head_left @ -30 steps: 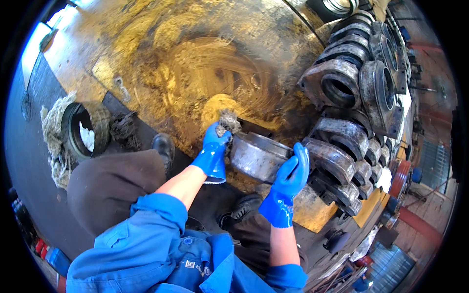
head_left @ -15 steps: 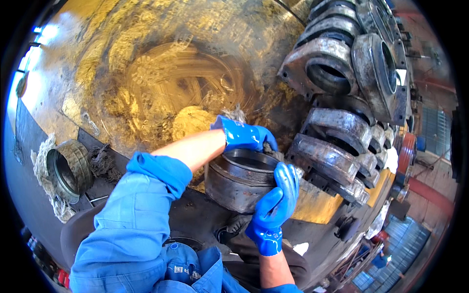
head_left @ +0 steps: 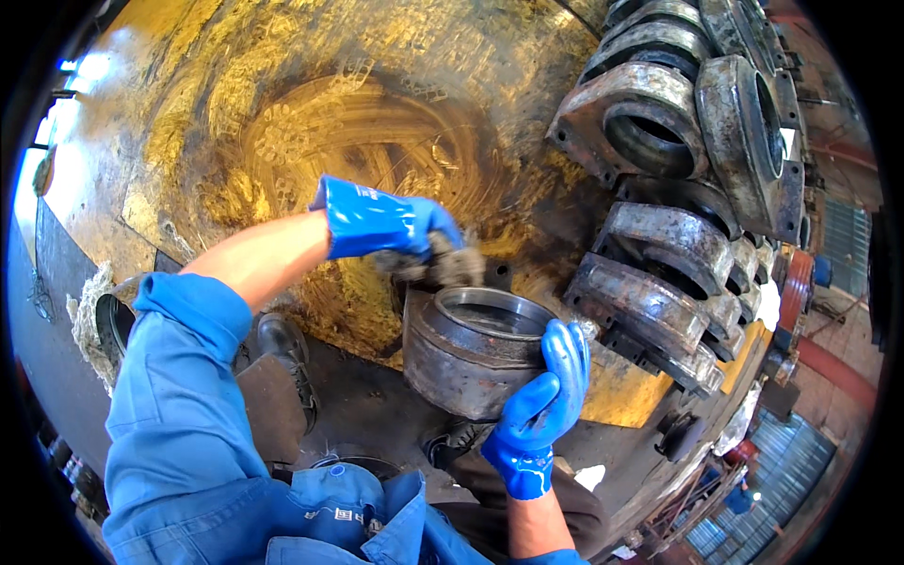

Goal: The person cleans various metal parts and components on a workshop floor using a wire brush and a cloth.

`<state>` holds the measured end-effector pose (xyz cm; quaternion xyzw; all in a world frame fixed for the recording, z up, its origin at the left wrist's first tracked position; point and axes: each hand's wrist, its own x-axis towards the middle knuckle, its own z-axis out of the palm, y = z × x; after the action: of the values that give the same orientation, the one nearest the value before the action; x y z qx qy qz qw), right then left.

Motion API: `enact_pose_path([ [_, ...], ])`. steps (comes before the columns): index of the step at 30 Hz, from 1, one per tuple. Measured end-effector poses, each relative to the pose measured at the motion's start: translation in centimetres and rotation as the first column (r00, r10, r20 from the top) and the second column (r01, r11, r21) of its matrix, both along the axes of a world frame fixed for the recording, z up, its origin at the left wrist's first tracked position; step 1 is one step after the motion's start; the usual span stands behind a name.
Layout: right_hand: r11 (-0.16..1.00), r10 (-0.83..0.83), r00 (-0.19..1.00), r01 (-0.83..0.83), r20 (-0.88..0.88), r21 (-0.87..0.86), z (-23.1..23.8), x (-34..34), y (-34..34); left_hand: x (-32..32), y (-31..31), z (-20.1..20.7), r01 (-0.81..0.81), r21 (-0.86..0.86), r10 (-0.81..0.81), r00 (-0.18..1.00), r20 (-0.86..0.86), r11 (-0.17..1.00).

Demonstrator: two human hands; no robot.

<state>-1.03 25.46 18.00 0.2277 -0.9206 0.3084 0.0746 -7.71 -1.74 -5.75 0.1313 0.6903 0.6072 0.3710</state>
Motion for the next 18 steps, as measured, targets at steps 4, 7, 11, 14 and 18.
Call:
enact_pose_path([
  [4, 1.0, 0.013, 1.0, -0.013, -0.016, 0.015, 0.0, 0.0, -0.3, -2.1, 9.3, 0.7, -0.242, 0.113, 0.263, 0.782, -0.565, 0.964],
  [7, 0.999, 0.022, 1.0, -0.021, -0.018, 0.027, -0.1, -0.2, -0.2, -2.0, 10.6, 0.9, 0.043, -0.119, -0.091, 0.901, -0.425, 0.992],
  [11, 0.998, 0.035, 0.999, -0.035, -0.011, 0.054, 0.0, 0.2, -0.1, -1.0, 4.3, 2.9, 0.314, -0.288, -0.341, 0.939, -0.048, 0.905],
  [14, 0.998, 0.037, 0.999, -0.036, -0.021, 0.055, 0.2, 0.3, 0.1, 2.0, 3.1, 1.8, 0.056, -0.198, -0.089, 0.983, -0.161, 0.979],
  [18, 0.996, 0.077, 0.995, -0.074, -0.056, 0.042, 0.0, 0.1, -0.1, 1.9, 4.2, 2.1, 0.014, -0.196, -0.014, 1.0, 0.001, 0.981],
])
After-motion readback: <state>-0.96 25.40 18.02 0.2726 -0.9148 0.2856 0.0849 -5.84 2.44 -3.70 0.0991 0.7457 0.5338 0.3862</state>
